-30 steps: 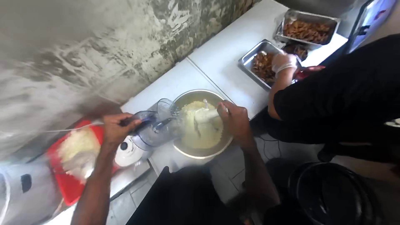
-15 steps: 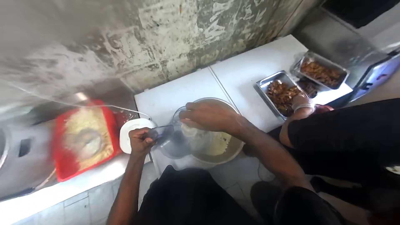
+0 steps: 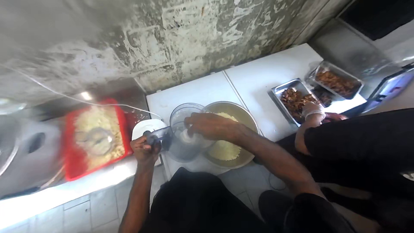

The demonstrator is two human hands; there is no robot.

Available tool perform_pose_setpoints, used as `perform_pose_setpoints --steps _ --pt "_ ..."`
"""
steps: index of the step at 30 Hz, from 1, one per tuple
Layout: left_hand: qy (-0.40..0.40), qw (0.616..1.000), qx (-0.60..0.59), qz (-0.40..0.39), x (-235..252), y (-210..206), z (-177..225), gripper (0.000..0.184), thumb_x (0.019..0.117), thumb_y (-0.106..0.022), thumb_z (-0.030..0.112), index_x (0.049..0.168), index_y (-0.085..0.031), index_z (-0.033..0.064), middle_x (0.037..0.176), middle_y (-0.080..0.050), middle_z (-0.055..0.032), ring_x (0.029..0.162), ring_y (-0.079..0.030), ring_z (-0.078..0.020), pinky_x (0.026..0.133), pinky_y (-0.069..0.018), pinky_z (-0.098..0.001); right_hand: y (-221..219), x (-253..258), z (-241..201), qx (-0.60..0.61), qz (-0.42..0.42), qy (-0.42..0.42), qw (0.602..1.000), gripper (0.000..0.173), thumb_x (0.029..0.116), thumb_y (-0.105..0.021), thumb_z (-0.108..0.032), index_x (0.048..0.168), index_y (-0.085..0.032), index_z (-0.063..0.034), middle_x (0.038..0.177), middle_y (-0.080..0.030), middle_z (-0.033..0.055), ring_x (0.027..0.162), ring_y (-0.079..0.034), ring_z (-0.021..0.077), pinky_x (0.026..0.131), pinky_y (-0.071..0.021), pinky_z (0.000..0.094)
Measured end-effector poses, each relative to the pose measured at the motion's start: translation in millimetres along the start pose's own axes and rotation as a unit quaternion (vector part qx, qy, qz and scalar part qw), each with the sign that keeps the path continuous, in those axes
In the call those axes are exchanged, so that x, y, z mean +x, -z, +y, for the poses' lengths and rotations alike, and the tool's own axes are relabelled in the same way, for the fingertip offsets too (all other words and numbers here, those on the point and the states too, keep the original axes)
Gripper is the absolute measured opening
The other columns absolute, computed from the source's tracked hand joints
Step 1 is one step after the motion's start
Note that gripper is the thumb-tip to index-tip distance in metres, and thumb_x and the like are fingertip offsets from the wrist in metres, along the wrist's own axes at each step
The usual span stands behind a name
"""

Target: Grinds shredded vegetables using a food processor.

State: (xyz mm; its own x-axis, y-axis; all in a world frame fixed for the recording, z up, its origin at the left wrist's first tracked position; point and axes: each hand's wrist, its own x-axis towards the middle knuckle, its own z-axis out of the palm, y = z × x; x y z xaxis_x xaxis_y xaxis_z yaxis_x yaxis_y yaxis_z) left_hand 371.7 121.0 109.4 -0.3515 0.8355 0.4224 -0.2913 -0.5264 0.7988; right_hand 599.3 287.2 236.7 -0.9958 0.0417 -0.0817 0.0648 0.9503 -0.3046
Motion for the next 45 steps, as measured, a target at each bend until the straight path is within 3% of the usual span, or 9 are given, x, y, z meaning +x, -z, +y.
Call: perform_pose_setpoints --steps 3,6,10,15,17,20,25,32,45 --pt "-0.006 0.997 0.012 0.073 -6.8 -8.1 3.6 0.047 0.0941 -0.057 0.065 0.093 -0.076 0.0227 0.074 -0.071 0.007 0.053 -0.06 -0.0014 0.045 -0.0486 -0.0187 1.1 -7.8 0.6 0.024 0.129 -0.039 0.991 0.032 0.0914 -0.071 -0.012 0.123 -0.074 -0.0191 0.142 -0.06 0.01 0.13 -0.056 0.0312 0.108 -0.0463 0.0485" --pt "-0.028 0.991 -0.02 0.13 -6.9 -33.9 12.5 0.066 0.0965 -0.036 0.075 0.113 -0.072 0.0231 0.082 -0.075 0.0025 0.062 -0.069 -0.0073 0.051 -0.0563 -0.0245 9.1 -10.2 -39.1 0.146 0.339 -0.152 0.917 0.02 0.0989 -0.067 -0.03 0.099 -0.075 -0.0125 0.096 -0.068 0.0007 0.086 -0.065 0.0135 0.076 -0.0573 0.0334" --pt "-0.04 0.957 0.145 0.246 -17.1 -90.9 -1.6 0.042 0.1003 -0.049 0.061 0.116 -0.056 0.0224 0.083 -0.067 0.0104 0.069 -0.065 -0.0024 0.061 -0.0569 -0.0229 -19.6 21.3 -102.0 0.231 0.263 -0.335 0.875 0.053 0.0926 -0.065 -0.059 0.103 -0.076 -0.0076 0.097 -0.072 0.0101 0.093 -0.068 0.0268 0.083 -0.0565 0.049" --pt "-0.072 0.964 0.104 0.232 -14.2 -105.3 0.8 0.048 0.0994 -0.043 0.063 0.108 -0.06 0.0195 0.076 -0.067 0.0114 0.066 -0.064 0.0034 0.061 -0.0541 -0.0163 -59.1 54.6 -104.5 0.295 0.415 -0.314 0.802 0.036 0.0892 -0.075 -0.043 0.088 -0.071 -0.0074 0.09 -0.063 0.0046 0.087 -0.062 0.0156 0.079 -0.0542 0.0352" --pt "-0.113 0.948 0.217 0.202 -16.4 -80.9 10.2 0.057 0.1037 -0.034 0.061 0.113 -0.066 0.0148 0.093 -0.073 0.0083 0.085 -0.069 -0.001 0.079 -0.0587 -0.0227 -61.0 56.1 -96.2 0.324 0.435 -0.289 0.789 0.031 0.0888 -0.076 -0.038 0.087 -0.071 -0.0073 0.091 -0.063 0.0047 0.089 -0.062 0.0162 0.08 -0.0536 0.0365" --pt "-0.136 0.926 0.241 0.255 -1.2 -10.4 21.8 0.053 0.1075 -0.029 0.057 0.117 -0.062 0.017 0.092 -0.074 0.001 0.081 -0.072 -0.0148 0.074 -0.0615 -0.0346 -56.1 47.7 -76.2 0.414 0.429 -0.219 0.772 0.015 0.0793 -0.076 -0.022 0.086 -0.073 -0.0087 0.094 -0.067 0.001 0.087 -0.064 0.0089 0.075 -0.0573 0.0281" --pt "0.13 0.957 0.004 0.259 18.4 73.9 24.6 0.064 0.1059 -0.026 0.062 0.137 -0.061 0.0177 0.124 -0.069 -0.0011 0.113 -0.066 -0.0128 0.096 -0.0567 -0.0376 -82.5 62.6 -46.1 0.381 0.344 0.061 0.856 0.026 0.0844 -0.077 -0.021 0.101 -0.069 -0.0021 0.101 -0.065 0.0088 0.099 -0.061 0.0094 0.086 -0.0541 0.0249" --pt "0.025 0.953 0.065 0.294 11.9 124.9 25.2 0.067 0.1051 -0.03 0.061 0.145 -0.051 0.0117 0.137 -0.062 -0.006 0.126 -0.06 -0.0176 0.107 -0.0497 -0.0435 -113.6 135.2 5.1 0.317 0.264 -0.182 0.893 0.029 0.0901 -0.071 -0.006 0.117 -0.063 0.0012 0.11 -0.067 0.0165 0.101 -0.067 0.0262 0.092 -0.0564 0.0453" --pt "-0.012 0.9 0.166 0.403 -9.4 132.3 -46.9 0.064 0.1088 -0.03 0.05 0.148 -0.047 0.003 0.148 -0.054 -0.0116 0.136 -0.052 -0.0201 0.115 -0.0426 -0.0401 -138.5 182.6 44.3 0.333 0.281 -0.174 0.883 0.014 0.0909 -0.059 0.01 0.103 -0.063 0.0041 0.098 -0.065 0.0159 0.086 -0.066 0.0224 0.078 -0.0579 0.0392"
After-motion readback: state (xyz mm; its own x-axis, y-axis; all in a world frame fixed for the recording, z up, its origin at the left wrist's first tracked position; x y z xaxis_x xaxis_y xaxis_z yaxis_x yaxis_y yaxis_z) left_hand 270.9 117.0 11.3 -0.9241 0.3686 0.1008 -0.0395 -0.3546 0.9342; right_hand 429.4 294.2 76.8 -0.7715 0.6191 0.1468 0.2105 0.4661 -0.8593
